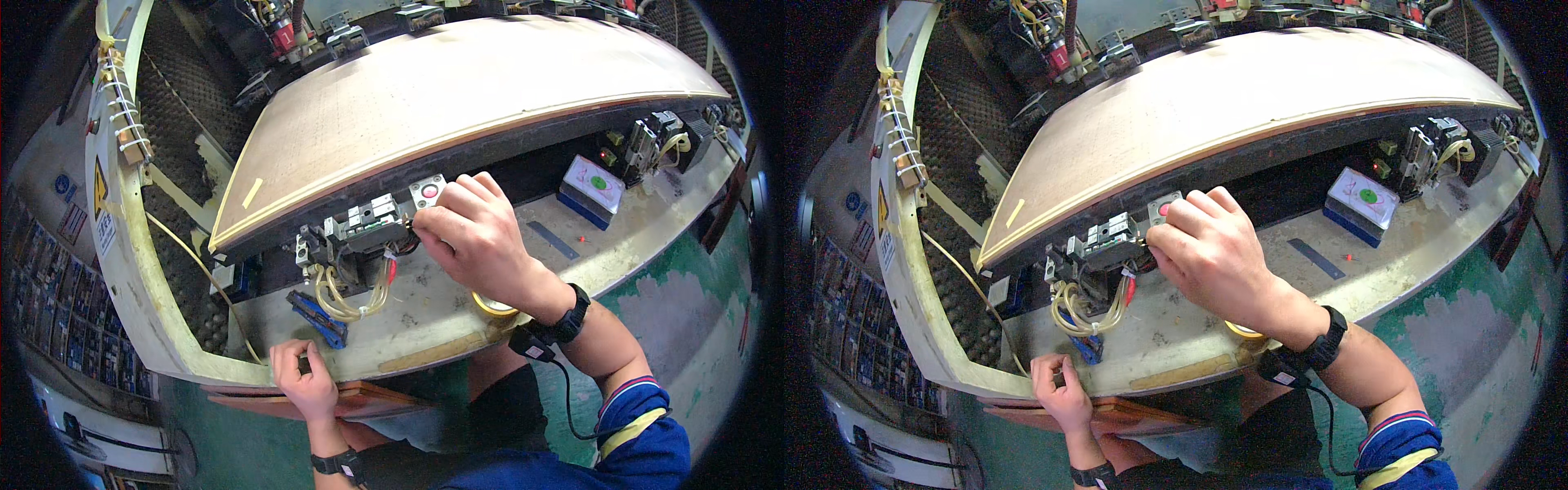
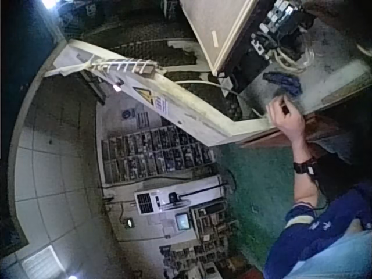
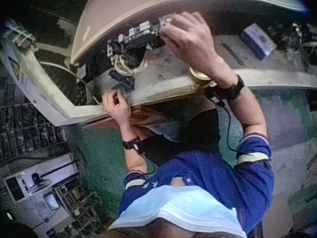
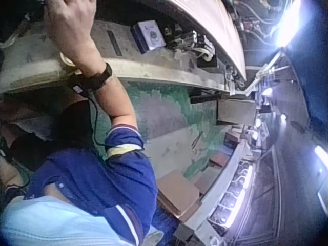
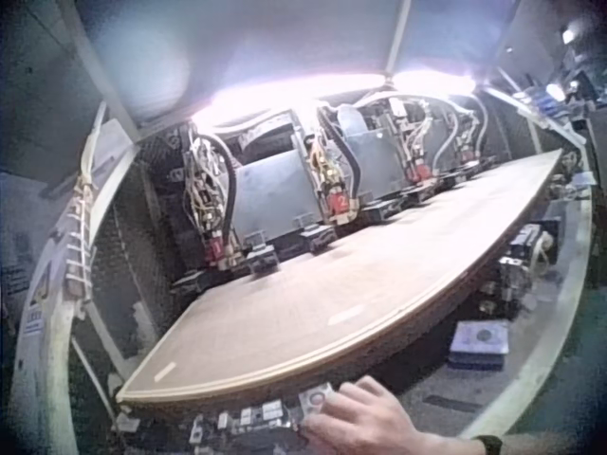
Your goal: The recorder is repairing or maintaining an industrial machine, involving the manipulation of wires, applying tape, and using a screwdriver on a small component.
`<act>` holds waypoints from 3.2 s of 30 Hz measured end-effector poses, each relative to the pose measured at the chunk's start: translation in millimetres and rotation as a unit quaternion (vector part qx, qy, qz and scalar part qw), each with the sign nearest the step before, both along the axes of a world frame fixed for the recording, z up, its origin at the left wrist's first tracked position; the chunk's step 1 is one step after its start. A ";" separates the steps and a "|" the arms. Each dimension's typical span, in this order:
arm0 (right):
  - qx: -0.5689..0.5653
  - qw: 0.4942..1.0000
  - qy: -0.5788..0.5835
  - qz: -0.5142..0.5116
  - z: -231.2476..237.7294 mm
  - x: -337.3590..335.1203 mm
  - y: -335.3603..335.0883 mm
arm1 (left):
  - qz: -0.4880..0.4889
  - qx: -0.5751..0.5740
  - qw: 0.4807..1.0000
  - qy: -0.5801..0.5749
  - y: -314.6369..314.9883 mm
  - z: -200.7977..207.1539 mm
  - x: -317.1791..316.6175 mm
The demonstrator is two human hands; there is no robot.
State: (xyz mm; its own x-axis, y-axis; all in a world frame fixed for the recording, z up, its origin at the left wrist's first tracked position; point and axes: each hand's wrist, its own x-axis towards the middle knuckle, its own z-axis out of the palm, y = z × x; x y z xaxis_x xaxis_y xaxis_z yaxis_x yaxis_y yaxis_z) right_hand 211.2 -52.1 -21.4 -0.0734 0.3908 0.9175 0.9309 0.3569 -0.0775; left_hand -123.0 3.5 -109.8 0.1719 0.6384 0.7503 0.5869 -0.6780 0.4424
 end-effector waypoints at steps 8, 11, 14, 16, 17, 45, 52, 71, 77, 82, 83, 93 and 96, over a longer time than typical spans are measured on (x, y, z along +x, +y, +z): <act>0.031 0.999 0.026 -0.004 -5.1 -3.6 8.6 | 0.005 -0.007 1.000 0.004 -2.7 2.3 0.7; 0.024 0.999 0.028 0.008 -5.7 -1.4 7.7 | 0.002 -0.005 1.000 0.003 -2.4 2.6 1.6; 0.027 0.999 0.030 0.002 -4.4 -3.1 8.7 | 0.002 -0.005 1.000 0.001 -2.1 2.1 1.4; 0.019 0.999 0.030 0.002 -4.4 -2.6 7.2 | 0.002 -0.005 1.000 0.000 -2.1 2.0 0.6; 0.015 0.999 0.030 0.002 -4.2 -2.6 6.4 | 0.002 -0.005 1.000 0.000 -2.1 1.9 0.3; 0.049 0.995 -0.072 -0.039 -3.3 -0.3 2.6 | 0.000 -0.012 1.000 0.000 -3.5 3.4 1.0; 0.073 0.992 -0.104 -0.027 -4.8 1.9 5.6 | -0.007 -0.007 1.000 -0.003 -4.1 3.8 2.0; 0.026 1.000 0.010 -0.015 -5.8 -3.5 2.0 | -0.009 -0.011 1.000 -0.022 -4.9 3.6 1.6; 0.043 0.999 0.010 -0.026 -6.8 -6.6 5.5 | -0.008 -0.010 1.000 -0.019 -3.2 0.4 -0.1; 0.047 0.999 0.013 -0.011 -7.7 -4.5 7.0 | -0.002 -0.016 1.000 -0.014 -4.0 0.3 -1.5; 0.047 0.999 0.013 -0.011 -7.2 -4.9 6.7 | -0.002 -0.016 1.000 -0.013 -3.2 -0.5 -1.9; 0.051 0.998 0.018 -0.018 -6.9 -5.2 9.2 | 0.002 -0.020 1.000 -0.008 -2.8 -0.8 -1.0; 0.050 0.998 0.013 -0.025 -7.2 -5.1 9.0 | 0.003 -0.021 1.000 -0.011 -3.8 -0.3 0.0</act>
